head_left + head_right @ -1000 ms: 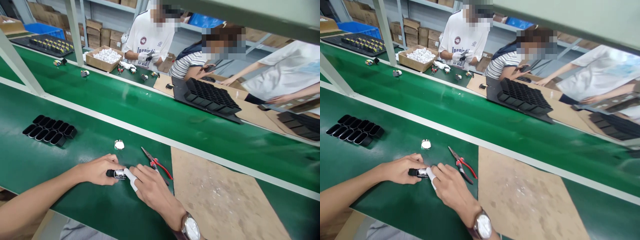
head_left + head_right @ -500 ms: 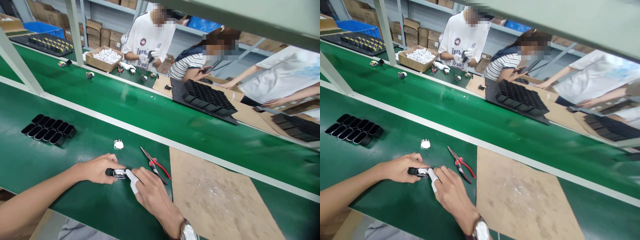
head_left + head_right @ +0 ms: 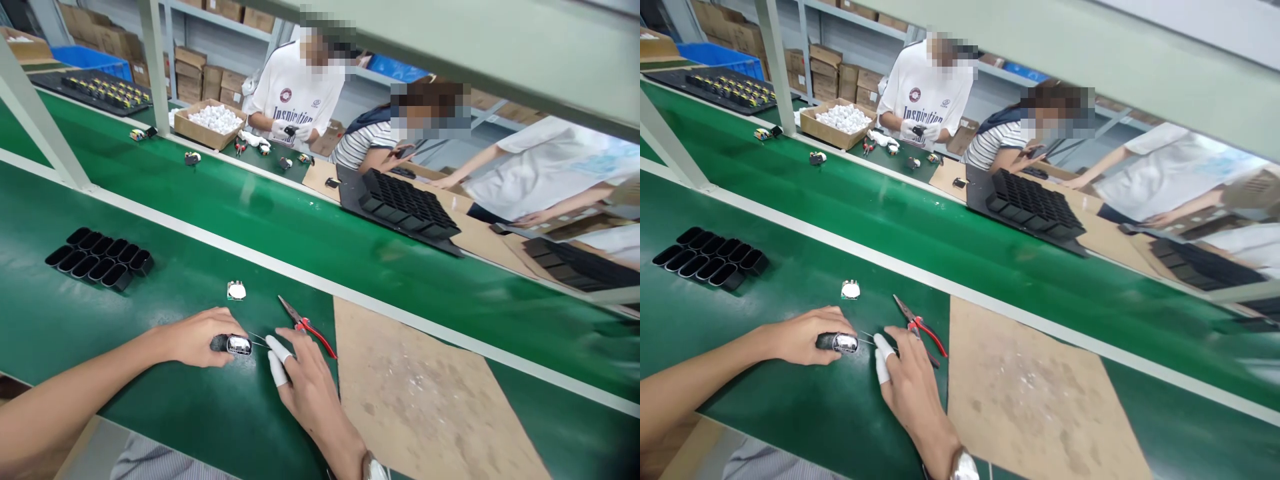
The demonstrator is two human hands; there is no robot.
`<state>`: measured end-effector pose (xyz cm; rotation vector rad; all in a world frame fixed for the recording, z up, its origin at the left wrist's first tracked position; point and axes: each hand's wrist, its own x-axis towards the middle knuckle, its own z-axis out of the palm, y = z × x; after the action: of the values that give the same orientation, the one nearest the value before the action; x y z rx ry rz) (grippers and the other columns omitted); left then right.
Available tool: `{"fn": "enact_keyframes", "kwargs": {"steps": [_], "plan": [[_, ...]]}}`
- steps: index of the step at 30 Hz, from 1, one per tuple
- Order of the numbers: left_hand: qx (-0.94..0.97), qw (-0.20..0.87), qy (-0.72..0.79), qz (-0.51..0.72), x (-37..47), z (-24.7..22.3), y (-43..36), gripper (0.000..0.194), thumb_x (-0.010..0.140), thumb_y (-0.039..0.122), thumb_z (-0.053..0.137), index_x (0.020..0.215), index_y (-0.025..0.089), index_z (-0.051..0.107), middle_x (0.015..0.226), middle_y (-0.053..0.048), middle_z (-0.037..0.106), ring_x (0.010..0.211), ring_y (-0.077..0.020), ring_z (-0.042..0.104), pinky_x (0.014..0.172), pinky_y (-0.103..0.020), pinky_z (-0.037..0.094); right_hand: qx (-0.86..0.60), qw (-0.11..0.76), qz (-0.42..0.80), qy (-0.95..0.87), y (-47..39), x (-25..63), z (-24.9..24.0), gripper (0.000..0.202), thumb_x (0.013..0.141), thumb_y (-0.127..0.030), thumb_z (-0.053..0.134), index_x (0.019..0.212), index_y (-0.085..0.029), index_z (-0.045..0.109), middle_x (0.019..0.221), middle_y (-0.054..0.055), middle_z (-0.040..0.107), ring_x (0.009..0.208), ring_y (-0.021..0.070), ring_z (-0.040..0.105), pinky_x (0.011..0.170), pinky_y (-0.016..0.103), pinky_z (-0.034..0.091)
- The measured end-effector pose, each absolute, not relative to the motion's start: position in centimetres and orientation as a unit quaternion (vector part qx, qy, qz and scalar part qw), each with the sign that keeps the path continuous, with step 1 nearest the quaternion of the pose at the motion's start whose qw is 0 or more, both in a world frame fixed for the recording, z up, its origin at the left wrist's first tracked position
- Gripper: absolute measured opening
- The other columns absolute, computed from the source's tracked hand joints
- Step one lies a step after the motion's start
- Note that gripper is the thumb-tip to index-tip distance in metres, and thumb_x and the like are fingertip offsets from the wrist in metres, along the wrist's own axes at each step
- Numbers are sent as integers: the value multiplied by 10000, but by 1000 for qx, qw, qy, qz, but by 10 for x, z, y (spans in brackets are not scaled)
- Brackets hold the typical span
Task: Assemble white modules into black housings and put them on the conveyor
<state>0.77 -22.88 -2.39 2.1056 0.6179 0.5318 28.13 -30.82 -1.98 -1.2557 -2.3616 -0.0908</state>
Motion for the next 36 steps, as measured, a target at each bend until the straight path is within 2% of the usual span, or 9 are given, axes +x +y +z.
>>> {"fn": "enact_keyframes", "kwargs": {"steps": [2, 6, 10, 14, 20, 24, 27, 32, 36], "plan": [[845, 424, 243, 217, 8, -24, -229, 348, 839, 124, 722, 1178, 204, 727, 1107, -60, 772, 1049, -254, 659, 983, -359, 521, -413, 261, 1, -873, -308, 269, -9, 388, 957, -37, 577, 1326, -148, 625, 1361, 191, 611, 1249, 329, 584, 988, 518, 566], [853, 415, 229, 220, 9, -23, -228, 236, 837, 99, 685, 1052, 194, 714, 1008, -49, 758, 985, -239, 657, 951, -348, 515, -358, 261, 26, -896, -303, 246, 4, 361, 945, -20, 540, 1254, -167, 655, 1342, 181, 621, 1211, 305, 581, 930, 485, 582], [858, 401, 218, 235, 10, -23, -228, 114, 856, 105, 659, 924, 196, 671, 925, -39, 727, 925, -222, 637, 916, -332, 506, -347, 235, -12, -908, -297, 237, -2, 324, 874, 26, 504, 1052, -172, 690, 1323, 172, 629, 1184, 301, 580, 889, 451, 587], [859, 400, 216, 236, 9, -25, -228, 147, 860, 108, 670, 974, 200, 688, 946, -39, 742, 914, -220, 636, 906, -328, 507, -345, 231, -49, -909, -297, 242, -11, 239, 865, 20, 518, 878, -175, 656, 1319, 179, 625, 1167, 311, 578, 889, 462, 583], [848, 422, 221, 232, 9, -26, -226, 201, 873, 134, 682, 1056, 204, 723, 981, -53, 758, 951, -237, 653, 904, -334, 526, -363, 238, 38, -900, -300, 247, -10, 296, 964, -44, 546, 1220, -145, 656, 1357, 189, 616, 1225, 328, 566, 939, 491, 570], [845, 429, 221, 230, 8, -25, -225, 208, 871, 132, 689, 1063, 202, 728, 1003, -58, 768, 967, -242, 654, 907, -335, 526, -384, 267, 165, -868, -297, 245, -6, 392, 1036, -139, 565, 1423, -204, 554, 1306, 140, 635, 1163, 268, 603, 958, 457, 572], [844, 431, 219, 232, 8, -24, -225, 235, 873, 131, 694, 1095, 202, 727, 1038, -63, 776, 981, -243, 658, 915, -336, 524, -390, 278, 200, -855, -296, 244, -4, 414, 1049, -170, 571, 1457, -222, 528, 1272, 128, 628, 1131, 253, 610, 952, 440, 575], [850, 422, 210, 235, 9, -23, -226, 216, 877, 114, 681, 1070, 201, 724, 1016, -57, 773, 952, -235, 665, 921, -343, 512, -389, 240, 139, -878, -295, 243, -6, 396, 1036, -144, 558, 1423, -227, 572, 1212, 129, 624, 1052, 266, 619, 881, 461, 585], [845, 432, 210, 235, 9, -22, -225, 255, 884, 114, 673, 1112, 208, 735, 1088, -69, 778, 995, -245, 680, 939, -351, 520, -385, 282, 163, -863, -296, 247, -11, 388, 1042, -162, 578, 1422, -237, 563, 1223, 116, 656, 1047, 237, 665, 885, 415, 612]]}}
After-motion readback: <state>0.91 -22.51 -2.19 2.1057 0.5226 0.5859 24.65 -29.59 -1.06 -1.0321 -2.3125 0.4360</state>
